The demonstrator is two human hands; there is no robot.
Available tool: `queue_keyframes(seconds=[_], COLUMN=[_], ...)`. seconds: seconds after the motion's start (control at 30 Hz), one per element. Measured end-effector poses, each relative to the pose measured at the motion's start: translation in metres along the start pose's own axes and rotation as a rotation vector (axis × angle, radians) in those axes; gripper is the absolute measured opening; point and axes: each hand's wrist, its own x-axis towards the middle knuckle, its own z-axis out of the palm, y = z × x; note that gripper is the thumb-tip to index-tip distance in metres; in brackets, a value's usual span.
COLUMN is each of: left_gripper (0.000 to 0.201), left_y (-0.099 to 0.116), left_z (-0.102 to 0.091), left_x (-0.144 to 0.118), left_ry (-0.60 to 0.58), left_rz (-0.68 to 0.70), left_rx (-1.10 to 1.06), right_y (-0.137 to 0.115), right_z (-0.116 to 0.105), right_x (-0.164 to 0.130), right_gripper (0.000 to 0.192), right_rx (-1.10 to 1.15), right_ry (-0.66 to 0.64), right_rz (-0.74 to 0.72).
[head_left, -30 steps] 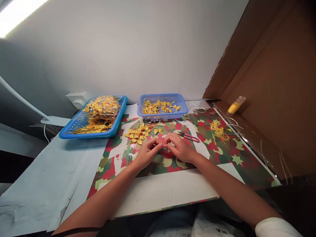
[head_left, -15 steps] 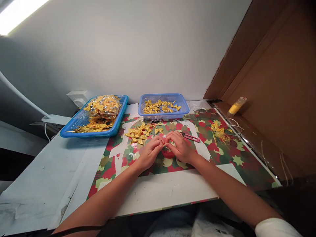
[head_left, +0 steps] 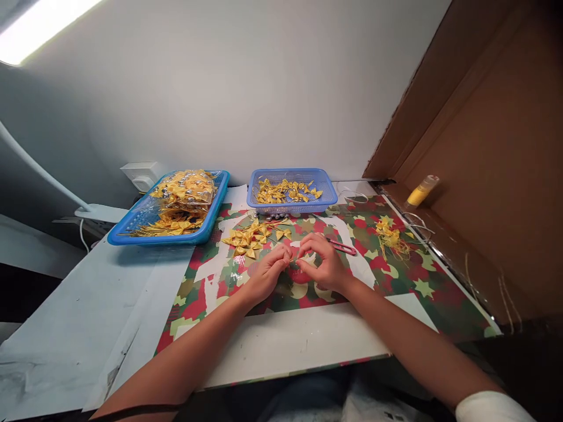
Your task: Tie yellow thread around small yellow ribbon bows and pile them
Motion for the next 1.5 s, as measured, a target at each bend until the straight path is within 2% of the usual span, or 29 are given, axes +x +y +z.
queue_keyframes(seconds=[0.2,0.43,0.73,0.93,1.17,1.4,1.5], left_gripper=[0.027,0.025,0.026,0.025,0.028,0.030,0.032], left_y=[-0.001,0.001,0.004,0.001,0.003,-0.002,-0.001], left_z=[0.000,0.000,0.001,0.000,-0.003,-0.007,-0.007], left_x=[0.000,0.000,0.000,-0.001,-0.001,-0.001,-0.001], left_ry=[-0.006,-0.011,-0.008,0.001,0.091,0.023,0.036], left_rz=[-0.004,-0.011,-0.008,-0.036,-0.059,-0.092,-0.094], left_rx=[-0.010,-0.002,-0.013,-0.022,0.056,0.122,0.179], right_y=[-0.002,0.000,0.000,0.000,0.001,0.003,0.003], right_z=[0.001,0.002,0.003,0.001,-0.004,-0.008,-0.010], right_x=[0.000,-0.001,-0.002,-0.001,0.002,0.004,0.004], right_gripper=[0.009,0.015,0.008,0.012,0.017,0.018,0.016], right_rx=[-0.046,-0.065,-0.104,-0.116,-0.128,-0.124,-0.143], right_ry=[-0.037,0.019,-0.031,-0.104,-0.137,-0.101,-0.105], right_rz=[-0.043,-0.061,-0.072,-0.007,0.043,0.070,0.106])
